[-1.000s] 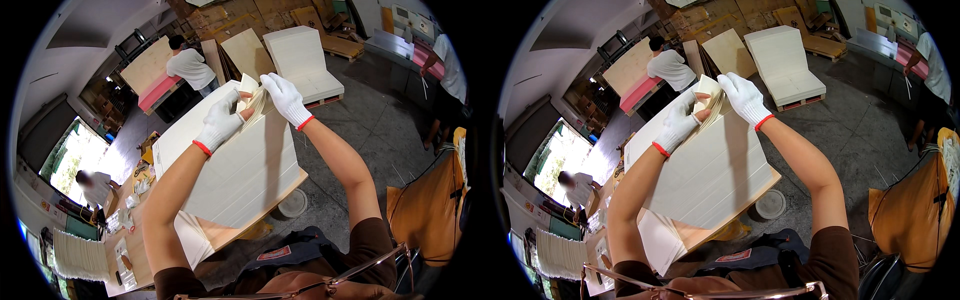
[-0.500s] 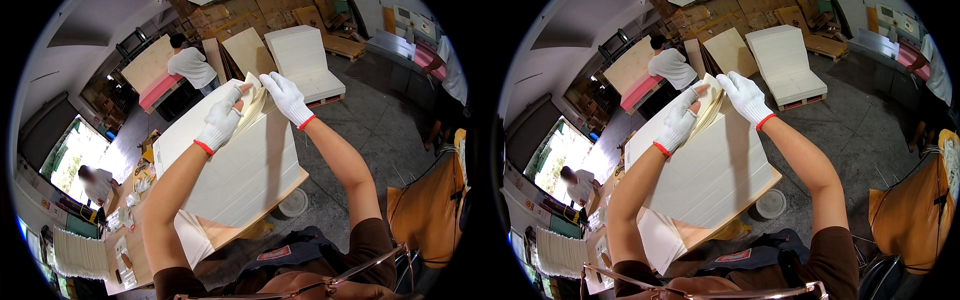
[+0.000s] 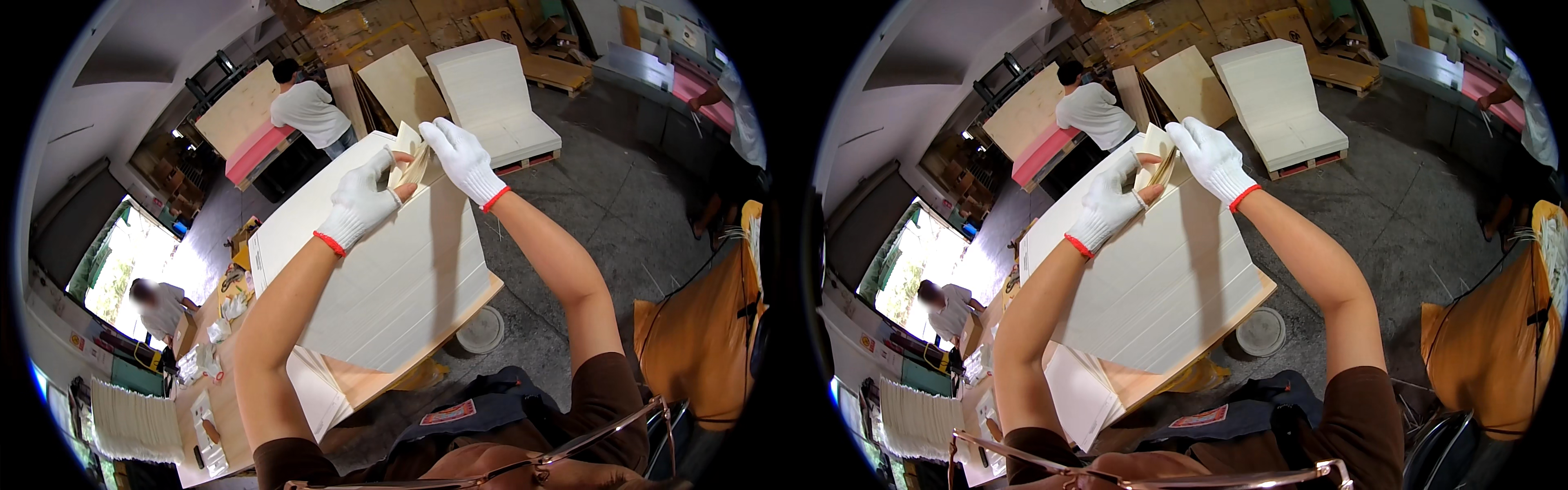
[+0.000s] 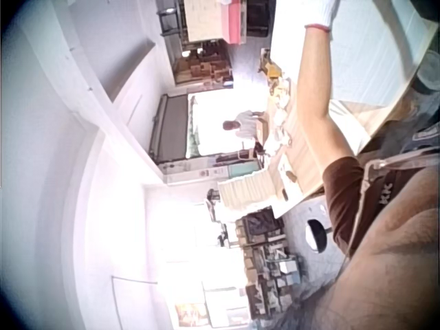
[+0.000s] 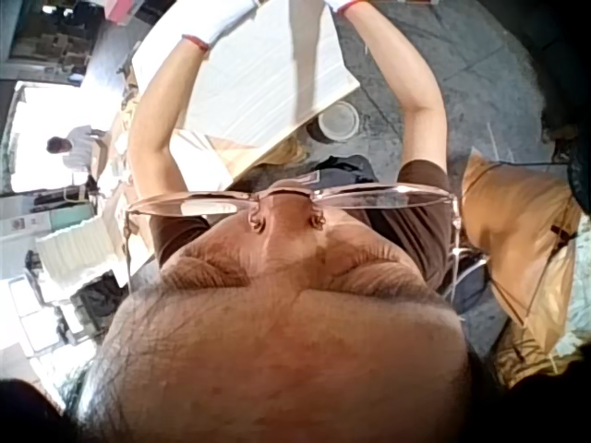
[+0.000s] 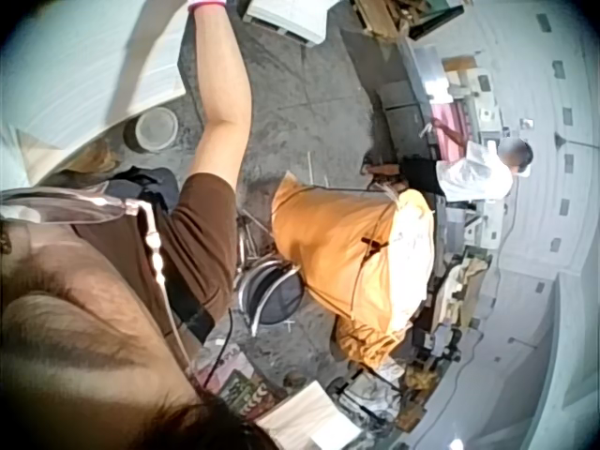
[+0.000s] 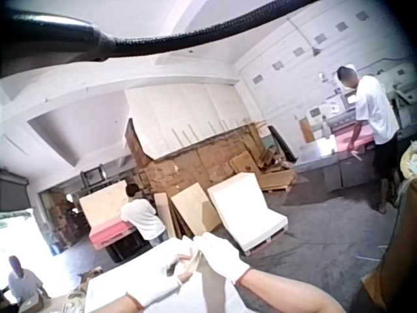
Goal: The person puts on eyeglasses, then repeatedly picks up stacks of white paper sheets from a table, aligns their edges, and places them back down. The person continues this repetitive stacking and alignment process throughout the clip.
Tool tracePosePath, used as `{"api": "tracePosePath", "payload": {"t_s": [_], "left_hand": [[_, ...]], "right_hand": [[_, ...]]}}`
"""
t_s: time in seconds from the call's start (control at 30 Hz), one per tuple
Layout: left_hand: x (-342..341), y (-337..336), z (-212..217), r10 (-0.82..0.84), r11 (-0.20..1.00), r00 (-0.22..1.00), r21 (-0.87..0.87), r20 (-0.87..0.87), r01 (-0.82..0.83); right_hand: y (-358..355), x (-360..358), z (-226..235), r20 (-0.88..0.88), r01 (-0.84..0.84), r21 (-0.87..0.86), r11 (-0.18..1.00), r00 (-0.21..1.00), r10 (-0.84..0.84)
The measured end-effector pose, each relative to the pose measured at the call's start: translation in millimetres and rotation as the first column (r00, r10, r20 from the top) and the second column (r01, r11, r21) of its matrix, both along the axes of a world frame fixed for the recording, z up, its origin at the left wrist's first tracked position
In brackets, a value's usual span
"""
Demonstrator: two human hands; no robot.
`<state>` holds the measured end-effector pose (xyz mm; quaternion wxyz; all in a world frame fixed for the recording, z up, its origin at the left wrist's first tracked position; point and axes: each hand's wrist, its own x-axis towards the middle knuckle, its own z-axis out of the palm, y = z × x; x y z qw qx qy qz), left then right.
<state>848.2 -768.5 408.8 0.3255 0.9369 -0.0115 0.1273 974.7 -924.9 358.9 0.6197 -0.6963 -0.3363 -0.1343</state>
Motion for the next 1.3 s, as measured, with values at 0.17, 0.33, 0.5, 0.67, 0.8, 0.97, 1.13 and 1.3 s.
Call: {"api": "tracePosePath", "payload": {"t_s": [0.17, 0.33, 0.5, 0.67, 0.8, 0.97, 1.13, 1.3], "left_hand": [[-3.4, -5.1, 2.1, -0.032, 0.999, 0.999, -0.033, 0.025, 0.033], [-1.0, 3.9, -4.5, -0.052, 0.994, 0.984, 0.102, 0.171, 0.035], [-7.1, -2.6, 2.4, 0.008, 0.994, 0.982, 0.11, 0.187, -0.029], [-6.6, -4.2, 3.1, -0.019, 0.989, 0.991, 0.149, 0.135, -0.001], [-5.8, -3.2, 5.0, 0.001, 0.976, 0.993, 0.218, 0.117, -0.027], [-5.9, -3.4, 5.2, 0.059, 0.984, 0.996, 0.162, 0.068, -0.07], [-3.4, -4.0, 3.6, 0.022, 0.987, 0.998, 0.155, 0.05, -0.03], [-4.1, -2.4, 3.3, 0.022, 0.991, 0.998, 0.127, 0.05, -0.029]], "right_hand": [[-5.1, 0.7, -1.3, -0.001, -0.003, -0.016, 1.0, 1.0, 0.003], [-31.4, -1.8, 9.6, 0.038, 0.066, -0.228, 0.971, 0.998, -0.058], [-51.0, -4.9, 27.8, 0.197, 0.124, -0.754, 0.646, 0.98, 0.042], [-42.1, 13.3, 21.4, 0.578, 0.306, -0.487, 0.818, 0.815, 0.038], [-22.1, 10.1, 24.7, 0.107, -0.061, -0.374, 0.925, 0.988, 0.108], [-14.5, -3.6, 14.7, -0.205, -0.177, -0.107, 0.978, 0.967, 0.152], [-9.3, 6.0, 0.9, -0.154, -0.166, -0.053, 0.985, 0.976, 0.156], [-9.1, 7.7, -2.3, -0.14, -0.151, -0.059, 0.987, 0.98, 0.141]]}}
